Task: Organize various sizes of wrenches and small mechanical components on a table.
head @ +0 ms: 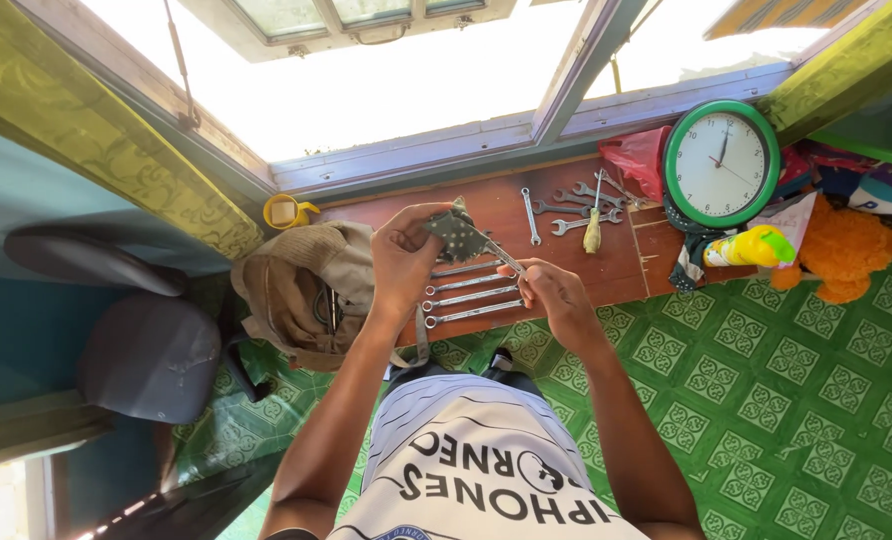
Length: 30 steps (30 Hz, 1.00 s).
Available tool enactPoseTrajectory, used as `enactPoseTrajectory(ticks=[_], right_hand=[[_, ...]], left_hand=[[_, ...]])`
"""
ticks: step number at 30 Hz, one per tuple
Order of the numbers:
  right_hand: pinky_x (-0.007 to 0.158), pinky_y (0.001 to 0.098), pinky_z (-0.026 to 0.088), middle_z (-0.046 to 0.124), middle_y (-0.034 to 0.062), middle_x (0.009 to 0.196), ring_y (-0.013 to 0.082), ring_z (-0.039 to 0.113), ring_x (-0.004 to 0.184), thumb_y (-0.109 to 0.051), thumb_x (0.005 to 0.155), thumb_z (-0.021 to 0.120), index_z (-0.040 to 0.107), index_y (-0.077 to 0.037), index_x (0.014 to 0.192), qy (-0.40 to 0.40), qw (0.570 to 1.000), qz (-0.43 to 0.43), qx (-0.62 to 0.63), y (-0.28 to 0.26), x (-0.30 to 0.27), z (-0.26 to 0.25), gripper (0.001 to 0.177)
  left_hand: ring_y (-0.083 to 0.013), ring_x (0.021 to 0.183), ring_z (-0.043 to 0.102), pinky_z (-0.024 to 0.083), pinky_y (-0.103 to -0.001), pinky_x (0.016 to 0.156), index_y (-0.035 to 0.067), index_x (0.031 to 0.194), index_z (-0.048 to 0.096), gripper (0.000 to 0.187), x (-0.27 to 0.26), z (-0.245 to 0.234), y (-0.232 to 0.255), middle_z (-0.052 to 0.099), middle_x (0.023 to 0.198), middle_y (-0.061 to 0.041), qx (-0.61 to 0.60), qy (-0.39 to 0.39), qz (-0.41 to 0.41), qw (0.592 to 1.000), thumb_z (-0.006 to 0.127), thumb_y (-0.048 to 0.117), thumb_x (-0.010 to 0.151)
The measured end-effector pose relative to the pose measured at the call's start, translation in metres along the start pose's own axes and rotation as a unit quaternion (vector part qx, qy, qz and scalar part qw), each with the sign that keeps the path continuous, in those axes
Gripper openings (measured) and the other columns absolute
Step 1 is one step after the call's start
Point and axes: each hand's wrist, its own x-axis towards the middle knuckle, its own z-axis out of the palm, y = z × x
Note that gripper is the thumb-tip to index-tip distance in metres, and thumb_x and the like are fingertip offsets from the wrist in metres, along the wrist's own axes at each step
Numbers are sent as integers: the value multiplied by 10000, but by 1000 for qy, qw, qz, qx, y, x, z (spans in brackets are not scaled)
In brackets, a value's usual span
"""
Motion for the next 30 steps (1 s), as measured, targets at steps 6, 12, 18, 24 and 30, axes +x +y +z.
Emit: enactPoseTrajectory(ticks=[6, 12, 18, 24, 30], right_hand=[[615, 244, 363, 474, -38, 762, 56, 437, 697, -233, 1044, 535, 713, 8, 1289, 30, 994, 56, -84, -4, 1, -10, 387], [630, 230, 456, 606, -33, 835, 43, 541, 729, -181, 1005, 605, 713, 41, 1140, 6, 995, 76, -60, 15, -1, -21, 282], [631, 228, 479, 625, -6, 784, 61, 561, 702, -198, 1045, 559, 689, 12, 1084, -64, 993, 92, -32, 16, -8, -40, 250], [630, 224, 473, 628, -4, 794, 57, 558, 701, -195, 1050, 569, 696, 11, 1107, -74, 992, 83, -54, 21, -14, -51, 249], [627, 220, 465, 608, -12, 792, 53, 541, 699, -188, 1063, 552, 696, -3, 1124, -66, 993, 78, -55, 20, -6, -39, 243]], left_hand=[[-83, 827, 615, 472, -209, 665, -53, 1358, 678, 415, -16, 6, -27, 739, 989, -91, 98, 41, 5, 994, 556, -153, 974], [-17, 957, 704, 586, -181, 829, -50, 1370, 592, 465, -33, 48, -36, 739, 1154, -66, 37, 3, 11, 999, 512, -186, 932], [10, 730, 551, 424, -150, 575, -45, 1326, 653, 549, -43, 56, -62, 742, 1124, -40, 97, 67, 23, 993, 470, -220, 838], [-8, 860, 679, 526, -162, 709, -7, 1303, 663, 509, -39, 51, -31, 750, 1015, -39, 54, 113, 57, 990, 476, -214, 877], [-29, 838, 609, 435, -173, 660, -19, 1314, 719, 344, -50, 52, -58, 754, 1014, -53, 98, 110, 48, 988, 559, -137, 1034]])
